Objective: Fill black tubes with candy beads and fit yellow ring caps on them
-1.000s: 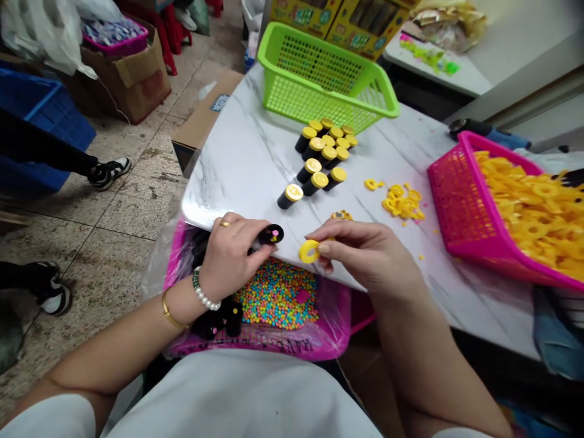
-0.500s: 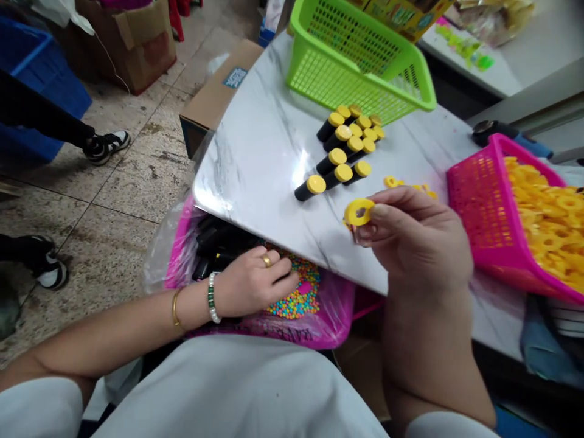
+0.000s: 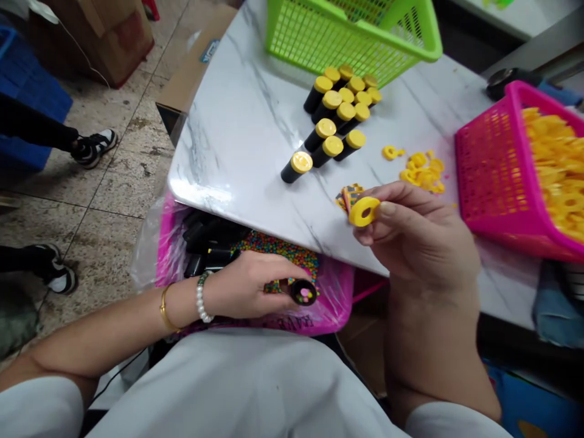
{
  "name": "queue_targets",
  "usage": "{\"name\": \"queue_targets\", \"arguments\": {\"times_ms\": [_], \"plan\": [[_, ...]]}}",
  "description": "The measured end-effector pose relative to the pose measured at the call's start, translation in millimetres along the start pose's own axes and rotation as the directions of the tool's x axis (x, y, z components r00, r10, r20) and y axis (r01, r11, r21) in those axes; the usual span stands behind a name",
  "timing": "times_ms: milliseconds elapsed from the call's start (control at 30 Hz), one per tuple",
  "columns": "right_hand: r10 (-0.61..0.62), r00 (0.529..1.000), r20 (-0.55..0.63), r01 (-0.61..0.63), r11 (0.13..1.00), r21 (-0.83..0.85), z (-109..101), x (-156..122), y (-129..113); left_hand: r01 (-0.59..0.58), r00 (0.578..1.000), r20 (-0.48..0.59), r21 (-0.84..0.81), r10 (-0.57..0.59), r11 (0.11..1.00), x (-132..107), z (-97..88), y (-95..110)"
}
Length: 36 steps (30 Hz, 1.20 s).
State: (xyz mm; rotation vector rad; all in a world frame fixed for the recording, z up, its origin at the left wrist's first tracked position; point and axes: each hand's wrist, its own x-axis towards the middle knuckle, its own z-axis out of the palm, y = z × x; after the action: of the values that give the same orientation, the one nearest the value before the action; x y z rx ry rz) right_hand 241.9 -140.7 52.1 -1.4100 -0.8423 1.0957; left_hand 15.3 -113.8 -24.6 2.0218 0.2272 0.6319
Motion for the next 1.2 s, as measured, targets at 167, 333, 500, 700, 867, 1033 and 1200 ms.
{"name": "queue_targets", "arguments": {"times_ms": [167,333,500,700,867,1033,1200], "plan": [[0.147,0.972,0.186,-0.155,0.987,0.032,7.8,1.6,-1.2,0.112,0.867,-0.489,0.380,0.097,0.918,14.4,-22.7,9.8],[0.158,0.951,0.266,-0.145,0.987,-0.069,41.5,15.5,9.9,0.327,0.872,-0.490,0.573,-0.006,0.751,20.1,-37.8,-5.9],[0.176,0.947,0.267,-0.125,0.972,-0.200,59.5,28.4,16.7,0.317,0.905,-0.420,0.569,-0.063,0.759,16.9,-39.9,-6.5],[0.170,0.949,0.265,-0.119,0.973,-0.196,54.5,21.3,20.4,0.315,0.913,-0.400,0.574,-0.077,0.756,16.5,-41.4,-6.3],[0.181,0.947,0.265,-0.137,0.975,-0.175,55.6,17.5,22.7,0.364,0.897,-0.391,0.392,-0.205,0.845,19.1,-47.5,11.6],[0.254,0.920,0.299,-0.198,0.959,-0.205,58.4,17.7,20.0,0.495,0.794,-0.246,-0.269,-0.556,0.826,31.3,-48.3,20.2],[0.228,0.941,0.250,-0.177,0.962,-0.210,60.7,18.4,22.9,0.495,0.696,-0.224,-0.538,-0.682,0.682,39.1,-36.6,6.3]]}}
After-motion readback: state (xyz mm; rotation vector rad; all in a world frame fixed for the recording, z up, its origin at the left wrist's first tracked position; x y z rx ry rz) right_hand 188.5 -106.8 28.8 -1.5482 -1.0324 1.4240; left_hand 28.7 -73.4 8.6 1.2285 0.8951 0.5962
